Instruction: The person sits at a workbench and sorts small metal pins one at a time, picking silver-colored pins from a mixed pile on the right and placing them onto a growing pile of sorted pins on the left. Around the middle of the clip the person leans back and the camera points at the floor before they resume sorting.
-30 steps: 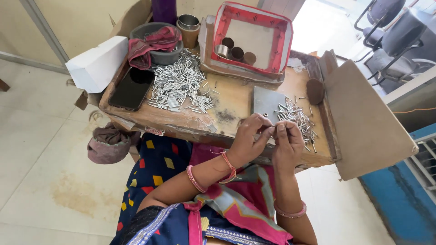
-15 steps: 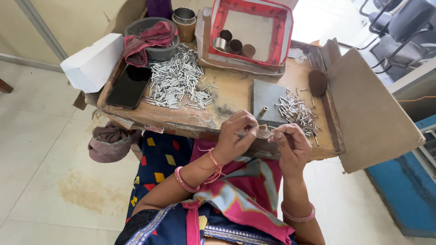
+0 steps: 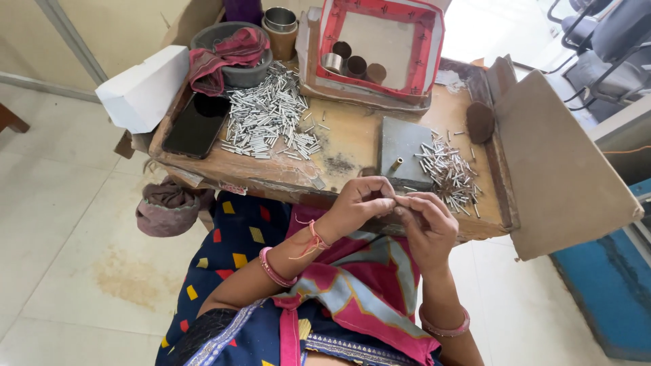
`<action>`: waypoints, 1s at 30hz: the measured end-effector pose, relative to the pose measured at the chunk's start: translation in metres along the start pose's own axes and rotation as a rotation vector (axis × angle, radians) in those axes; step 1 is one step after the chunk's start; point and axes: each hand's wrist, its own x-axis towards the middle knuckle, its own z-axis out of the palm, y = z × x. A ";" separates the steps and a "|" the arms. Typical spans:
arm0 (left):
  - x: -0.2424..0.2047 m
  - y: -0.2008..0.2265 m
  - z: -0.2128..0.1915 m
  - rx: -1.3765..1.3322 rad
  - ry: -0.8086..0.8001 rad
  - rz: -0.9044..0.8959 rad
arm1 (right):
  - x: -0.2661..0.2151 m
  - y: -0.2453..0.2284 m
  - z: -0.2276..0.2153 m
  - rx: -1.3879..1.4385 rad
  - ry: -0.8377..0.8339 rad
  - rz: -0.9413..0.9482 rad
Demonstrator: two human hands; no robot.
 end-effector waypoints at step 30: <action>0.044 -0.005 -0.058 1.409 0.248 0.187 | -0.020 0.032 -0.007 -0.105 0.088 -0.005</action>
